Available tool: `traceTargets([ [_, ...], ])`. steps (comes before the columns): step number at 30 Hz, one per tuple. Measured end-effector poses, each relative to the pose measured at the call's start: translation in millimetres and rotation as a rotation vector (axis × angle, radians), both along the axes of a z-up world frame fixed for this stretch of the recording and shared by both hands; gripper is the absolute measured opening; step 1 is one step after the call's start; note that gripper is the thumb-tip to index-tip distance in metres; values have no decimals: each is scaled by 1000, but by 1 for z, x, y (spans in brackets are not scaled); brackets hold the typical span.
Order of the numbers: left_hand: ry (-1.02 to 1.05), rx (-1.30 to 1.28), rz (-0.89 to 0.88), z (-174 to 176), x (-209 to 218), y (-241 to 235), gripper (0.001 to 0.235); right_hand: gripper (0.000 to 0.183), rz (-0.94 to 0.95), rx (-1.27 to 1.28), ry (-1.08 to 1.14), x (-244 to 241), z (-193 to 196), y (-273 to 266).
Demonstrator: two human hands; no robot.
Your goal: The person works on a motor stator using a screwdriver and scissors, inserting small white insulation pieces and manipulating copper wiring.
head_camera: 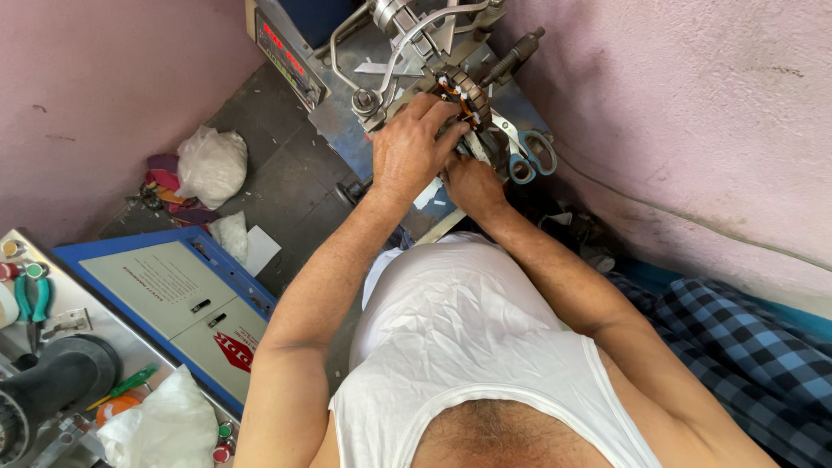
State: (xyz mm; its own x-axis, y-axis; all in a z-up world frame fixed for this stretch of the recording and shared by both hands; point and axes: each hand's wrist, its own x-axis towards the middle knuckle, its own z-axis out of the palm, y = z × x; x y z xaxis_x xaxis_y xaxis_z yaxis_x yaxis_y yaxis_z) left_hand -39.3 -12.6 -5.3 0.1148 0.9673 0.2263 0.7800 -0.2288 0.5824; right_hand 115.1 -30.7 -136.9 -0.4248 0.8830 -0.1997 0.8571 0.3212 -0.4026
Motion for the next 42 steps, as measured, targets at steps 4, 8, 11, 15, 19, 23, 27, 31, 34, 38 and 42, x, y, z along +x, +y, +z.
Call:
traceTargets([
  [4, -71, 95, 11, 2, -1, -3, 16, 19, 30, 104, 58, -3, -8, 1],
  [8, -210, 8, 2, 12, -11, -11, 13, 16, -32, 120, 187, 3, 39, -8],
  [11, -277, -9, 19, 15, -18, -16, 12, 14, -115, 196, 343, 16, 78, -13],
  [15, -348, -11, 35, 12, -20, -18, 10, 11, -159, 426, 487, 35, 103, 1],
  [19, -370, -5, 40, 11, -23, -20, 10, 9, -105, 614, 485, 39, 117, 21],
  [23, -370, -21, 52, 14, -26, -25, 9, 9, -58, 556, 506, 31, 125, 41],
  [27, -258, 19, 60, 16, -28, -35, 7, 11, -57, 456, 541, 27, 130, 50],
  [31, -125, 99, 40, 12, -28, -45, 7, 10, -90, 433, 566, 23, 135, 51],
  [34, 20, 116, 73, 7, -23, -47, 8, 10, -84, 439, 593, 24, 133, 53],
  [38, 120, 198, 107, 2, -20, -50, 10, 13, -29, 418, 620, 28, 127, 47],
  [42, 242, 259, 164, -6, -12, -56, 8, 16, 140, 560, 450, 28, 127, 41],
])
